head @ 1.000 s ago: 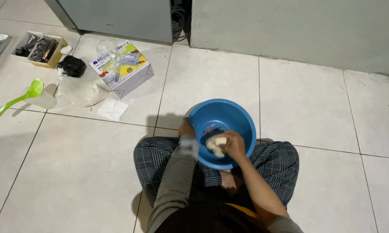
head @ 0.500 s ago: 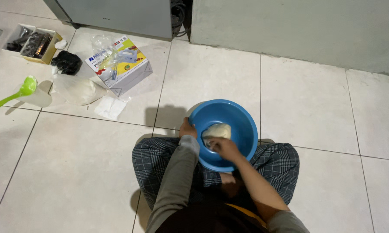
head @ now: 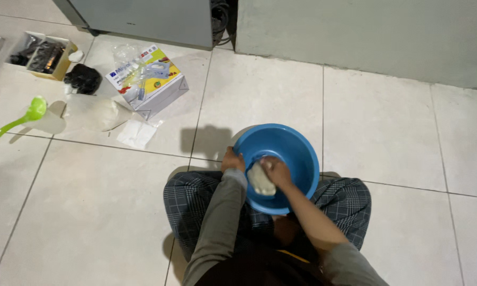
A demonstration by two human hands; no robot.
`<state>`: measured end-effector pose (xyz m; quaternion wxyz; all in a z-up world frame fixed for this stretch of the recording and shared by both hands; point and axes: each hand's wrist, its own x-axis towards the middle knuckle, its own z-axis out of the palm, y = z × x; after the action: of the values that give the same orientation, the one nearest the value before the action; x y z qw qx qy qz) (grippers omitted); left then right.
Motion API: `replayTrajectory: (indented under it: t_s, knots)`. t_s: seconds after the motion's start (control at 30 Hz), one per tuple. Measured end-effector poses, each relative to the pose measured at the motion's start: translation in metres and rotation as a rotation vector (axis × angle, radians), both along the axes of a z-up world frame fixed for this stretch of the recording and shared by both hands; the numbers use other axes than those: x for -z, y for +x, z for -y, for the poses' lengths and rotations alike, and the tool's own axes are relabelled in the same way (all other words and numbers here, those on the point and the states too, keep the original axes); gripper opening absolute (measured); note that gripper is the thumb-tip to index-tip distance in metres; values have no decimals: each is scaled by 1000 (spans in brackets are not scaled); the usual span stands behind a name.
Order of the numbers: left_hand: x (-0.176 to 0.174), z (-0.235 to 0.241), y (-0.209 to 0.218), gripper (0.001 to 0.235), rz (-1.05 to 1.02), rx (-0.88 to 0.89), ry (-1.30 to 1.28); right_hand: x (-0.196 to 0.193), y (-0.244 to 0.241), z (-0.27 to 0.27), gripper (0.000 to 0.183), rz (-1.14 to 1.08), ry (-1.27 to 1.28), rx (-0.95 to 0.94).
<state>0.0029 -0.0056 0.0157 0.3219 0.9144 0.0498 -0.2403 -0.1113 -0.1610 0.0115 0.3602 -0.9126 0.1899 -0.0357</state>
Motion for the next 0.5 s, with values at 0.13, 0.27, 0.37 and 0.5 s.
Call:
replayTrajectory:
  t_s: [0.13,0.27,0.37,0.5]
  knots:
    - [16,7,4,41,17,54,58,-43,-32,-30,30,100,-91,-84]
    - [20,6,-2,43,224,61,35,-47,-43,-62,31,50,-354,-261]
    - [15,5,-6,40,277,65,-11,-41,-40,-70,43,-103,-535,-352]
    - [-4,1,-6,38,304,89,-122,-37,-22,-60,44,-1,-559,-380]
